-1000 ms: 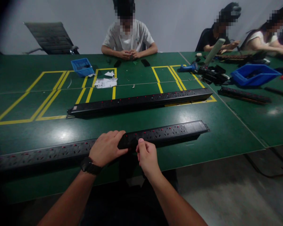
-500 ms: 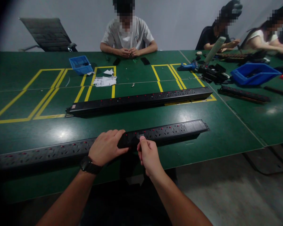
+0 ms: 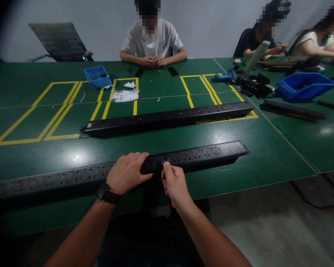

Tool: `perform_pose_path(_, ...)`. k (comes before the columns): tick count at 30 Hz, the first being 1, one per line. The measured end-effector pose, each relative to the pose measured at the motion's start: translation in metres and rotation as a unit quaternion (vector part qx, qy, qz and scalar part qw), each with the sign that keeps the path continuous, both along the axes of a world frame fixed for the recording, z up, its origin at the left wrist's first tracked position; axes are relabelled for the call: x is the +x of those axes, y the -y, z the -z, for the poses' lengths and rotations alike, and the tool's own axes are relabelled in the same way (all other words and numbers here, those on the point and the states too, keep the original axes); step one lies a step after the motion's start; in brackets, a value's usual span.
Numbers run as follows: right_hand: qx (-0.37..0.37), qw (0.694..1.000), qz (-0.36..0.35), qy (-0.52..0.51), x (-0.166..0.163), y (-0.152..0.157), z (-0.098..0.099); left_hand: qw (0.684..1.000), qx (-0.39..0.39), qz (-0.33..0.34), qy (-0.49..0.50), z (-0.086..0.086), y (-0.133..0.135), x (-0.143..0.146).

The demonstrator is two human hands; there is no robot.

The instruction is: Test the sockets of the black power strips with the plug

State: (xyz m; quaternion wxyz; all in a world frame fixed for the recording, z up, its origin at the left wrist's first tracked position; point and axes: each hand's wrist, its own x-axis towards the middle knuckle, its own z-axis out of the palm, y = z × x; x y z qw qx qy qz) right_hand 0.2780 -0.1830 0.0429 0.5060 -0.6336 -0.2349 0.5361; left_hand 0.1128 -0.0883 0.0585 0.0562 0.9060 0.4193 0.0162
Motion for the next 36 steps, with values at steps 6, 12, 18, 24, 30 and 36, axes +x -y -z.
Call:
perform_pose_path(6,0.019,1.000,-0.013,0.020,-0.002,0.001,0.009,1.000,0.000,0.001,-0.001,0.001,-0.001,-0.001)
perform_pose_path(12,0.031,0.999,-0.027,0.025,0.002,0.004,0.015,1.000,0.007,0.007,0.002,0.002,-0.001,-0.002)
perform_pose_path(18,0.042,0.998,-0.022,0.029,0.001,0.004,0.016,1.000,0.010,0.004,0.004,0.002,0.000,-0.001)
perform_pose_path(24,0.077,0.996,-0.030,0.015,0.004,0.006,0.027,1.000,0.009,0.000,0.003,0.002,0.001,0.000)
perform_pose_path(30,0.108,0.993,-0.049,0.003,0.008,0.007,0.041,1.000,0.004,0.001,0.001,0.003,0.000,-0.001)
perform_pose_path(36,0.139,0.988,-0.068,0.032,0.008,0.011,0.039,1.000,0.001,-0.002,-0.008,0.001,-0.001,0.000)
